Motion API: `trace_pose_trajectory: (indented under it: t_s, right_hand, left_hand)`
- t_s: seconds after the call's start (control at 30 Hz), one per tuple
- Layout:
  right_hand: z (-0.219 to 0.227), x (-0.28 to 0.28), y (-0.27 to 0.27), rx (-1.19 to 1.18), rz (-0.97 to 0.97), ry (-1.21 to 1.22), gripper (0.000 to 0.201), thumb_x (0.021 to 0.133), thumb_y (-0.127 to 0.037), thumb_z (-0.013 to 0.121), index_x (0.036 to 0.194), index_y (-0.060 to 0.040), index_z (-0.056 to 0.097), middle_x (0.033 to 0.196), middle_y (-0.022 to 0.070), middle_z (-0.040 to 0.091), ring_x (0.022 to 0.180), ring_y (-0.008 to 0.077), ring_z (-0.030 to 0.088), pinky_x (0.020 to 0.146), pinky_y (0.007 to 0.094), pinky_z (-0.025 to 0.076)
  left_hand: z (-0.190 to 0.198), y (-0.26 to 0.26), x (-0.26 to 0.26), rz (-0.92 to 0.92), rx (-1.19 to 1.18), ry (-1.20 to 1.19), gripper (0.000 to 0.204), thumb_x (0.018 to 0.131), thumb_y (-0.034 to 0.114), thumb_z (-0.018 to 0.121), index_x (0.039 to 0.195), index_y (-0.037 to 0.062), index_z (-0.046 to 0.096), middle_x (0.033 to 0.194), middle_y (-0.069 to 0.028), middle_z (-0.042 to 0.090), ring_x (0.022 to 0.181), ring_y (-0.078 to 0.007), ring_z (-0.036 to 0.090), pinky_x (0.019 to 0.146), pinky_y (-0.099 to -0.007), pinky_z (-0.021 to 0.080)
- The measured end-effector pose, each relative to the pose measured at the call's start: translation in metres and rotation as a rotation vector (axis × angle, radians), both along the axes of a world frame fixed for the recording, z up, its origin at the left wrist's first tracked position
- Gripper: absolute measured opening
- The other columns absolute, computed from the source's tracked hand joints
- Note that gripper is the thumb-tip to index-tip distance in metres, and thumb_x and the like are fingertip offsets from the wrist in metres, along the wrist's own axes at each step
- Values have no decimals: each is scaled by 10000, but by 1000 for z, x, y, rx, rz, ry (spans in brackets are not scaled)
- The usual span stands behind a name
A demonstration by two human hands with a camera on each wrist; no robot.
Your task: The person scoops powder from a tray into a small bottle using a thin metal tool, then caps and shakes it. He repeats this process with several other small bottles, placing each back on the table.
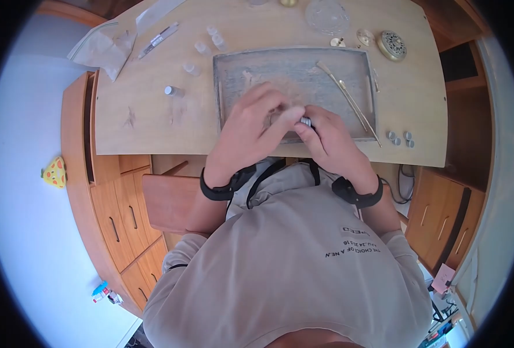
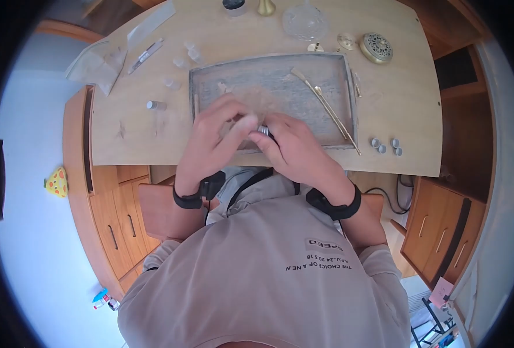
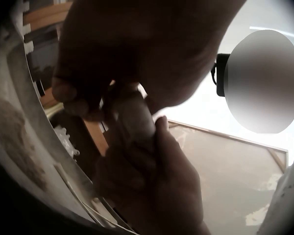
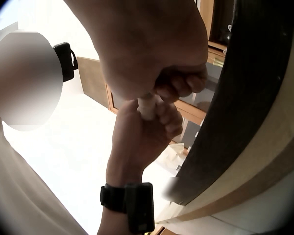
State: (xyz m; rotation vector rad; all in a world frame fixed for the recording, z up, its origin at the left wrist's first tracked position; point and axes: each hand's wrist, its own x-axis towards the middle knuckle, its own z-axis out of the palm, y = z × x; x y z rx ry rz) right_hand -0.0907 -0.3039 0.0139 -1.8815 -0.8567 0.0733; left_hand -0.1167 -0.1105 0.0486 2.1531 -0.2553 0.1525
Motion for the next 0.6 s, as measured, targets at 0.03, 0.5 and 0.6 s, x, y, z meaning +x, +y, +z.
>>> trace_pose_trajectory:
  t_s: [0.03, 0.5, 0.6]
  right_hand:
    - [4, -1, 0, -35, 24, 35, 311, 986, -237, 613, 937, 68, 579, 822, 242, 599, 758, 451, 595, 680, 475, 479]
    - [20, -7, -3, -132, -54, -25, 314, 925, -235, 703, 878, 52, 587, 717, 177, 558, 653, 376, 567, 616, 436, 456]
    - [13, -11, -25, -102, -139, 13, 273, 906, -170, 721, 831, 35, 558, 679, 149, 506, 596, 334, 516, 568, 408, 424]
  left_hand:
    - [-4, 4, -4, -37, -47, -98, 173, 897, 113, 660, 940, -55, 662, 885, -163, 636, 809, -306, 613, 693, -368, 491]
    - [-19, 59, -22, 281, 114, -144, 312, 767, 60, 813, 1066, 13, 736, 820, -13, 541, 731, -113, 512, 642, -255, 413]
    - [-27, 100, -27, 511, 106, -105, 205, 863, 83, 781, 1037, -9, 723, 770, 37, 539, 738, -48, 500, 642, -229, 397]
